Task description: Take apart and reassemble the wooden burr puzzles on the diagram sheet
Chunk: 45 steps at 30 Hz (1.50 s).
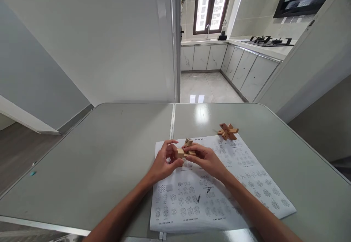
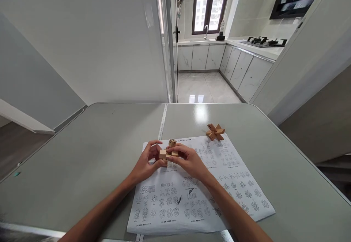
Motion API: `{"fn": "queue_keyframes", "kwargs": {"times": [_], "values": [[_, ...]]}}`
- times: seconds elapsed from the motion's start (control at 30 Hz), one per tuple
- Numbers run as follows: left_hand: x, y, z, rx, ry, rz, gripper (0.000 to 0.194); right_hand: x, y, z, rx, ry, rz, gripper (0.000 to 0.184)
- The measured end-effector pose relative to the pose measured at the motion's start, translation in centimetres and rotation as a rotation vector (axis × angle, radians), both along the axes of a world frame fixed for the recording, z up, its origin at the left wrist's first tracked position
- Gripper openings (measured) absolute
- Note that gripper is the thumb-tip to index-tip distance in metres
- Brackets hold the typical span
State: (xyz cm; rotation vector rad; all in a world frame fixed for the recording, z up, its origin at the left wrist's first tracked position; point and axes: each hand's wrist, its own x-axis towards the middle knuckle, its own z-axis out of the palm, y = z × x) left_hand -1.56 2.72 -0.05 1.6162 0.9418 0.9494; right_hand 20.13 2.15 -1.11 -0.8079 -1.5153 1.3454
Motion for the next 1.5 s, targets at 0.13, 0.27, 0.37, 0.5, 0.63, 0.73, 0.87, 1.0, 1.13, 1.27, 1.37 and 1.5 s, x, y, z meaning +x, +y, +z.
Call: {"fn": "queue_keyframes", "kwargs": {"times": [0.13, 0.27, 0.37, 0.5, 0.63, 0.73, 0.87, 1.0, 1.13, 1.27, 1.37, 1.5], "values": [[0.3, -0.1, 0.3, -0.167, -0.063, -0.047, 0.038, -0.4, 0.0, -0.3, 0.119, -0.072, -0.092, 0.025], [0.4, 0.2, 0.7, -0.172, -0.113, -0.012, 0.037, -0.2, 0.1, -0.6, 0.066, -0.099, -0.232, 0.037], [0.4, 0.4, 0.8, -0.189, -0.151, 0.062, 0.040, 0.3, 0.3, -0.6, -0.020, -0.087, -0.303, 0.037], [0.4, 0.6, 0.9, -0.210, -0.158, 0.161, 0.042, 0.4, 0.4, -0.7, 0.000, 0.010, -0.243, 0.032], [0.5, 0.8, 0.5, -0.235, -0.180, 0.204, 0.044, -0.3, -0.2, -0.9, 0.048, -0.004, -0.114, 0.026], [0.6, 0.8, 0.3, -0.282, -0.201, 0.188, 0.047, -1.0, -0.8, -1.1, 0.081, -0.091, -0.052, 0.027], [0.7, 0.5, 0.0, -0.322, -0.213, 0.148, 0.049, -1.5, -1.1, -1.3, 0.070, -0.127, -0.034, 0.025], [0.9, 0.3, -0.4, -0.322, -0.244, 0.106, 0.046, -1.7, -1.1, -1.6, 0.055, -0.080, -0.085, 0.026], [1.1, 0.1, -0.7, -0.351, -0.288, 0.113, 0.044, -2.1, -1.3, -1.4, 0.021, -0.127, -0.204, 0.039], [1.4, -0.2, -0.6, -0.370, -0.326, 0.156, 0.046, -2.6, -1.9, -0.9, 0.045, -0.208, -0.321, 0.046], [1.9, -0.5, -0.5, -0.384, -0.348, 0.189, 0.049, -2.7, -2.2, -1.0, 0.114, -0.281, -0.391, 0.047], [2.9, -1.0, -0.6, -0.429, -0.397, 0.231, 0.054, -2.7, -2.3, -1.8, 0.211, -0.394, -0.446, 0.054]]}}
